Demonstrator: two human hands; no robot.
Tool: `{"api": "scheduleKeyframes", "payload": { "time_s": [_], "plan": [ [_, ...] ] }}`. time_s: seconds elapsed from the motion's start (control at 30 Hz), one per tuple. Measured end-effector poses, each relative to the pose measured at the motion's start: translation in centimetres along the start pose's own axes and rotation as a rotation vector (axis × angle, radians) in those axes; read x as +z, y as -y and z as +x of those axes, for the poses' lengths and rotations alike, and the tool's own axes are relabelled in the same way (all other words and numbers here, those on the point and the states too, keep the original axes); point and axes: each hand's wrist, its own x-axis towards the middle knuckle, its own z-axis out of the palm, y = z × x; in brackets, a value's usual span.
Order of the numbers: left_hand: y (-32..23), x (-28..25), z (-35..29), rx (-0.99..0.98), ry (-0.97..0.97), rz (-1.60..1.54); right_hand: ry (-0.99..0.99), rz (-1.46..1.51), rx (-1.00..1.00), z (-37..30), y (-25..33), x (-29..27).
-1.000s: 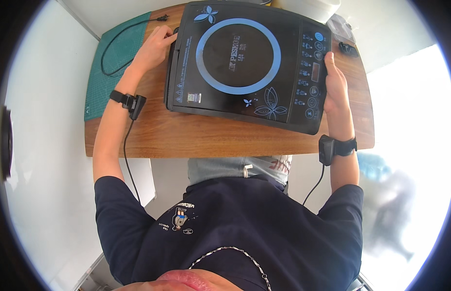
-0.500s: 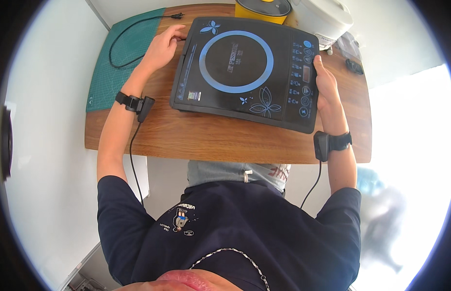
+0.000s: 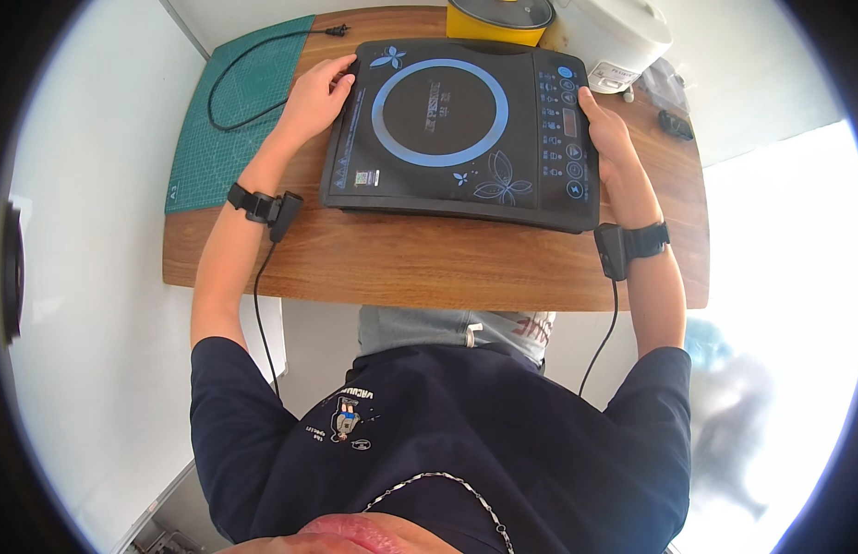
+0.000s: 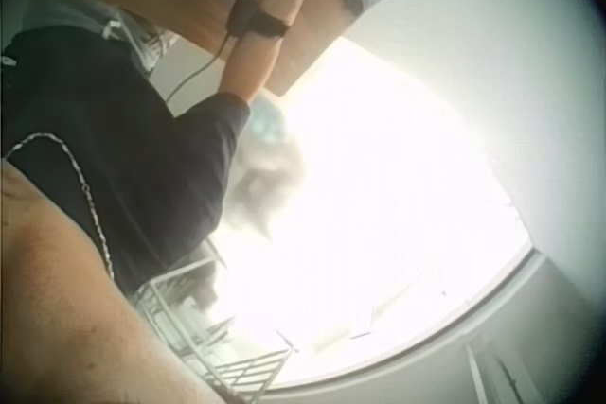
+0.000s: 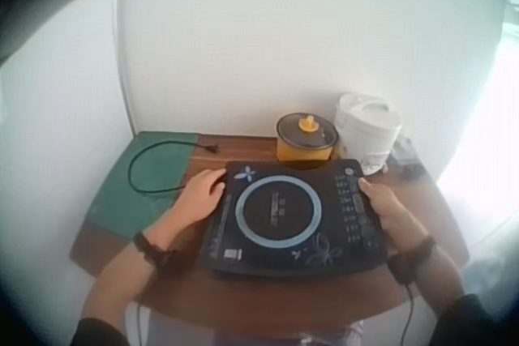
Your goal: The person assembles an induction cooktop by connecting wires to the internal circuit board, installing a copper coil, and securing components with screws. They then place the top cover onto the unit and fasten it.
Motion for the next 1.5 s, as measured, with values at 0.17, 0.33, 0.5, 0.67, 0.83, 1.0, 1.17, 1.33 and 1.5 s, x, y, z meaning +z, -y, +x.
{"api": "scheduleKeyframes", "payload": {
  "time_s": [0.17,0.33,0.5,0.67,0.83,1.0,1.17,1.33,1.5],
  "plan": [
    [-0.7,0.1,-0.6,-0.011,-0.015,0.025,0.032,-0.232,-0.082,-0.2,0.3,-0.1],
    [-0.7,0.7,0.0,0.013,-0.001,0.107,-0.088,-0.83,-0.335,1.7,-0.2,-3.3],
    [-0.8,0.7,-0.2,-0.034,-0.006,0.162,-0.19,-1.157,-0.512,-0.1,-0.2,-2.1],
    [-0.6,0.9,-0.4,-0.068,-0.012,0.122,-0.105,-1.177,-0.521,-0.7,0.0,-2.3],
    [-1.1,1.4,-0.7,-0.157,-0.033,-0.003,0.032,-0.807,-0.336,-0.9,-2.1,-3.5],
    [-1.4,1.3,-1.4,-0.422,0.04,-0.218,0.099,-0.486,-0.108,-1.4,-3.2,-2.9],
    [-1.4,0.3,-1.5,-0.718,0.252,-0.453,0.208,-0.286,0.007,-1.3,-3.4,-3.5],
    [-0.5,-0.5,-0.9,-0.846,0.38,-0.601,0.262,-0.102,0.105,-0.2,-3.5,-4.2],
    [0.6,-1.6,-0.2,-0.818,0.561,-0.793,0.35,-0.015,0.162,1.0,-3.2,-4.5]
  ]
}}
